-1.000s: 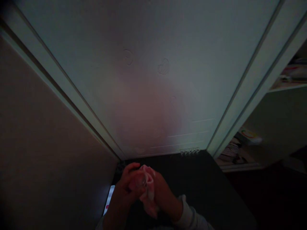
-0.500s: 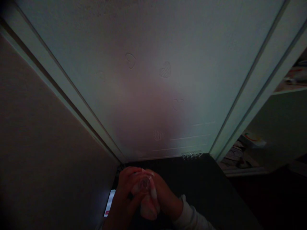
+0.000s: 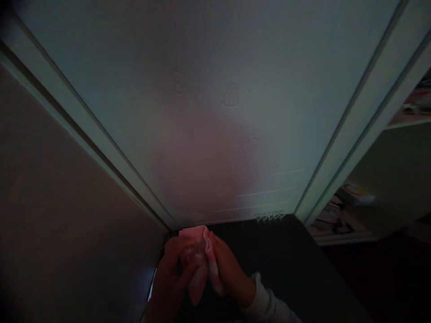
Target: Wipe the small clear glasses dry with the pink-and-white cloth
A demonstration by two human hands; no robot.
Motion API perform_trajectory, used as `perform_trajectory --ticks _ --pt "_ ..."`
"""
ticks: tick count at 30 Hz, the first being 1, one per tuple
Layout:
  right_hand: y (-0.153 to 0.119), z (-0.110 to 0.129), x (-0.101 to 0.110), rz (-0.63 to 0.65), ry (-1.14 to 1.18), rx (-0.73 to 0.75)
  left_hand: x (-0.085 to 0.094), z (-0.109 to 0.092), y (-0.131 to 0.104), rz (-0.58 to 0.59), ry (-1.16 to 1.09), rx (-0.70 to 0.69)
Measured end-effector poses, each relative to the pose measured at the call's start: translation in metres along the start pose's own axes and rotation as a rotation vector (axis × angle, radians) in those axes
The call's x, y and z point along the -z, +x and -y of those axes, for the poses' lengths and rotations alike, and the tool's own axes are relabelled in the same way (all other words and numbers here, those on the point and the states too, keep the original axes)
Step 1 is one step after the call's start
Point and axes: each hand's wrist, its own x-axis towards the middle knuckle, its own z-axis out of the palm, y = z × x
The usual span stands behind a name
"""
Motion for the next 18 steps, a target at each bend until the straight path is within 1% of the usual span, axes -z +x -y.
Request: perform_trajectory --ticks 2,5,7,9,11,13,15,18 --pt "-0.002 0.003 0.0 0.037 0.016 -0.005 -0.002 0.0 -0.002 0.014 -0.029 0.036" --pt "-0.002 0.007 -0.002 0.048 0.042 -0.071 -0.006 0.0 -0.007 0.034 -0.054 0.088" --pt "-0.002 0.01 -0.004 0.012 0.086 -0.122 -0.007 -0.001 -0.01 0.036 -0.05 0.142" --pt "-0.003 0.014 -0.007 -0.051 0.158 -0.171 -0.008 -0.003 -0.013 0.017 -0.037 0.19" --pt "-0.005 0.017 -0.009 -0.115 0.181 -0.19 -0.008 -0.005 -0.014 -0.006 -0.02 0.235" --pt "-0.008 0.018 -0.008 -0.176 0.118 -0.156 -0.008 -0.008 -0.015 -0.008 0.003 0.292" --pt "-0.013 0.017 -0.005 -0.231 0.027 -0.104 -0.008 -0.01 -0.015 0.025 0.025 0.364" --pt "-0.019 0.015 -0.001 -0.238 -0.103 -0.056 -0.006 -0.014 -0.015 0.103 0.013 0.459"
